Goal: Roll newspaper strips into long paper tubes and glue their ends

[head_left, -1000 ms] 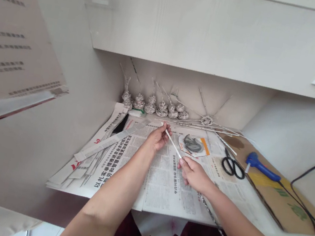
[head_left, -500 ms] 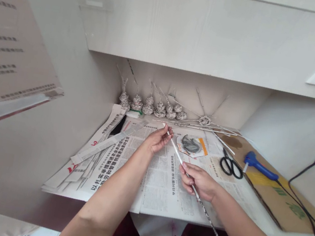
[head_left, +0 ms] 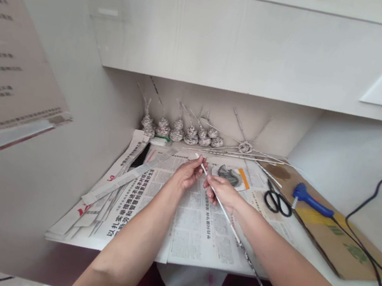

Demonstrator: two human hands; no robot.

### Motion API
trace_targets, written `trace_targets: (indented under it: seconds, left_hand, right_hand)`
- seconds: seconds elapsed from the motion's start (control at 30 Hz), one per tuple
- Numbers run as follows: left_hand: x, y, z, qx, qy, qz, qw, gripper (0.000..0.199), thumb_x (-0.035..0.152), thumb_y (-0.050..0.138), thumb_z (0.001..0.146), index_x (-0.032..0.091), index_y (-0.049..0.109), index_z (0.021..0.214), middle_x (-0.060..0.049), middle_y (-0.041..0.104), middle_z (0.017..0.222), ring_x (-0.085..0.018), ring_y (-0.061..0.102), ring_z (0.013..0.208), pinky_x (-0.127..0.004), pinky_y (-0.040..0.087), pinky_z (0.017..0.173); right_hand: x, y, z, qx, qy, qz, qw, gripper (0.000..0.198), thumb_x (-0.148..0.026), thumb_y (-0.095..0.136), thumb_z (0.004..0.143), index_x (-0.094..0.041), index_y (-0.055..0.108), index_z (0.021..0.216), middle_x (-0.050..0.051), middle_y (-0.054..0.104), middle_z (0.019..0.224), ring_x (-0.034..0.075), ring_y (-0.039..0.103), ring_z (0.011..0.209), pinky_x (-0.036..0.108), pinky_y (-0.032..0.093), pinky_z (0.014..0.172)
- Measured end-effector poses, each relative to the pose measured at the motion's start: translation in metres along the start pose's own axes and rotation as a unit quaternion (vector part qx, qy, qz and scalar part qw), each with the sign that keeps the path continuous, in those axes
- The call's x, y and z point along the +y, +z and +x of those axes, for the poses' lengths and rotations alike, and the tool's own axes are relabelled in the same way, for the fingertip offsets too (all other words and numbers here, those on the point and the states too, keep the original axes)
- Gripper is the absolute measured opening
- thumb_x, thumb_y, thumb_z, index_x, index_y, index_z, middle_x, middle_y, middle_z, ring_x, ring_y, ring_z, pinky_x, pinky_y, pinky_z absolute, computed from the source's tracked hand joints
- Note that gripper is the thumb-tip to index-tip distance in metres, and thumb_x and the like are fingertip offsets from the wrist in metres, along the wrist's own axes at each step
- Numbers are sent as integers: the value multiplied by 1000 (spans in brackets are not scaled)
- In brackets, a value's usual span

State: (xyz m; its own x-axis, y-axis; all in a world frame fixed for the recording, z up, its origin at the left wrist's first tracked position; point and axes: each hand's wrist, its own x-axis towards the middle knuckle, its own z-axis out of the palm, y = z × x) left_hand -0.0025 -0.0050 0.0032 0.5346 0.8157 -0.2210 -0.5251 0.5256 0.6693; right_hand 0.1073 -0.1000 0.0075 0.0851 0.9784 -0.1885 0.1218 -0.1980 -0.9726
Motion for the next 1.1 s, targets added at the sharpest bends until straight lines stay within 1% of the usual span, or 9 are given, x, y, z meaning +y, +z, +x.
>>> trace_targets:
  seconds: [0.1, 0.27, 0.4, 0.6, 0.77, 0.93, 1.0, 1.07, 1.1]
  left_hand:
    - [1, 1, -2, 5, 4, 1, 1000, 14, 19, 57, 85, 7, 64, 81, -5, 64, 67, -8, 63, 56, -13, 49, 48]
    - [0, 2, -4, -13, 5, 1, 1000, 14, 21, 60, 83, 7, 64, 82, -5, 64, 69, -9, 63, 57, -13, 49, 48]
    - [-2, 2, -3, -26, 7, 11, 1000, 15, 21, 60, 83, 7, 64, 80, -6, 64, 68, -9, 63, 57, -13, 49, 48]
    - [1, -2, 1, 22, 24, -8, 999, 14, 20, 57, 85, 8, 64, 82, -5, 64, 68, -10, 64, 57, -13, 50, 47]
    - [-1, -1, 0, 0, 15, 7, 1000, 13, 19, 59, 83, 7, 64, 83, -7, 65, 69, -11, 66, 60, -14, 52, 48]
    - [-5, 0, 0, -8, 21, 28, 999, 13, 19, 60, 83, 6, 64, 81, -8, 65, 70, -13, 66, 61, -16, 54, 51]
    - [-5, -1, 2, -5, 21, 28, 999, 13, 18, 59, 83, 6, 64, 80, -7, 65, 70, -13, 66, 61, -17, 54, 53]
    - [-4, -3, 3, 4, 27, 20, 999, 13, 17, 59, 84, 6, 64, 79, -7, 65, 69, -12, 66, 62, -17, 55, 55]
    - [-4, -3, 4, 9, 34, 13, 999, 12, 16, 59, 84, 6, 64, 79, -7, 65, 70, -12, 66, 62, -17, 55, 56]
  right_hand:
    - [4, -1, 1, 1, 2, 11, 1000, 35, -49, 49, 86, -18, 51, 72, -6, 45, 43, 7, 43, 33, 17, 29, 31]
    - [2, -3, 5, -26, 27, 74, 997, 35, -52, 54, 82, -17, 56, 78, -5, 50, 46, 8, 48, 36, 17, 30, 32]
    - [2, -2, 7, -17, 13, 65, 998, 34, -51, 55, 82, -18, 54, 74, -6, 48, 44, 8, 46, 35, 17, 29, 32]
    - [11, -8, -14, -17, 29, 31, 999, 38, -55, 53, 82, -17, 56, 79, -6, 48, 47, 7, 47, 37, 17, 31, 35]
    - [12, -11, -24, -55, 49, 87, 993, 36, -54, 57, 79, -18, 56, 82, -6, 49, 50, 7, 47, 39, 18, 32, 37]
    - [10, -4, -15, -3, 22, 32, 999, 32, -50, 53, 82, -18, 56, 78, -6, 46, 48, 7, 46, 37, 18, 29, 36]
    - [12, -4, -15, 7, 14, -3, 1000, 32, -50, 48, 84, -19, 56, 81, -6, 46, 49, 8, 45, 37, 19, 28, 37]
    - [17, -8, -21, 20, 2, -74, 997, 31, -49, 45, 85, -20, 56, 85, -6, 47, 51, 9, 46, 39, 21, 31, 39]
    - [19, -10, -26, 35, -17, -130, 991, 30, -49, 45, 85, -21, 56, 85, -5, 48, 53, 11, 47, 41, 22, 33, 41]
